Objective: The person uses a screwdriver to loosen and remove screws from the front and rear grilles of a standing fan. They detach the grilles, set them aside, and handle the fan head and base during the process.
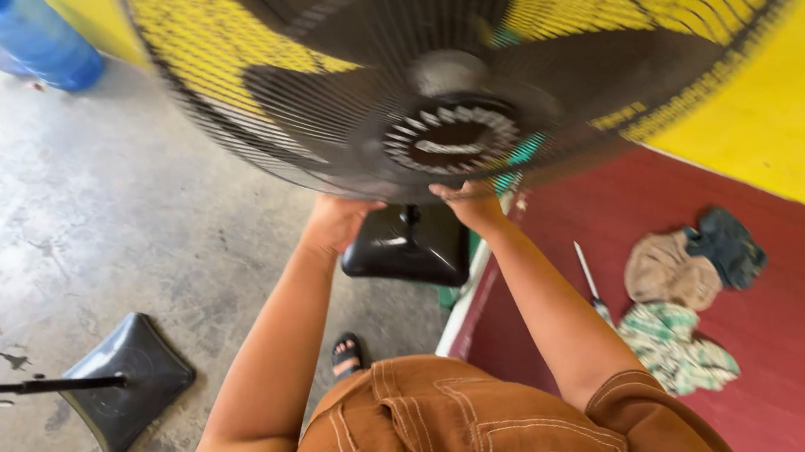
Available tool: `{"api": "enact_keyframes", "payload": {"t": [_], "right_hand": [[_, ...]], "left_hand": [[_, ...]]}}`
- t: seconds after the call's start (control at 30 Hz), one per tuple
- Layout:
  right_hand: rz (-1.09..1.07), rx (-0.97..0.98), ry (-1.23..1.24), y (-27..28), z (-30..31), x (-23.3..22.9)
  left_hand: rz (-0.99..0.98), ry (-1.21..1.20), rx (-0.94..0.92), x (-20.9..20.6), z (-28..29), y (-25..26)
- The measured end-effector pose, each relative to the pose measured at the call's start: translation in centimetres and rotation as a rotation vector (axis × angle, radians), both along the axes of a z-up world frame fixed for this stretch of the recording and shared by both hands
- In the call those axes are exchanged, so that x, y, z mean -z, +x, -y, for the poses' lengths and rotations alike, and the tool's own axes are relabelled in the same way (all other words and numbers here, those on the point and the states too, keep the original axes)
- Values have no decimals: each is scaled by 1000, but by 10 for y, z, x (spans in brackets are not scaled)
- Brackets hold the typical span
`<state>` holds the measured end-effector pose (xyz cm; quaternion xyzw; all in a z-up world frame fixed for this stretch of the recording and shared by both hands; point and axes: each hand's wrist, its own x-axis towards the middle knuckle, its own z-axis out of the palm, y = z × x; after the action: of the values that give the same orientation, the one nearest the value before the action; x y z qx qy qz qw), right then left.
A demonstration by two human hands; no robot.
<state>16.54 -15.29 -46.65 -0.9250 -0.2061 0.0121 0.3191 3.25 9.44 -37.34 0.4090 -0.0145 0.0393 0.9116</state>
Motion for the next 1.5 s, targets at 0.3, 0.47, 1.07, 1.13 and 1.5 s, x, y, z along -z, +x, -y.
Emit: {"api": "enact_keyframes", "payload": {"t": [0.3,0.47,1.07,1.13,1.5], "right_hand": [[29,255,-90,58,-77,7],[68,346,-52,44,-83,15],[141,462,179,66,-92,-60],[167,476,239,77,-90,-88],[526,348,845,76,-62,-281]], "left_hand": [[-14,-32,233,-45,-29,-8],[95,67,346,-52,-47,-7],[446,254,-11,-171,-33,-8],[481,283,-43,-211,-29,-5],[669,219,-83,-363,6,34]]}}
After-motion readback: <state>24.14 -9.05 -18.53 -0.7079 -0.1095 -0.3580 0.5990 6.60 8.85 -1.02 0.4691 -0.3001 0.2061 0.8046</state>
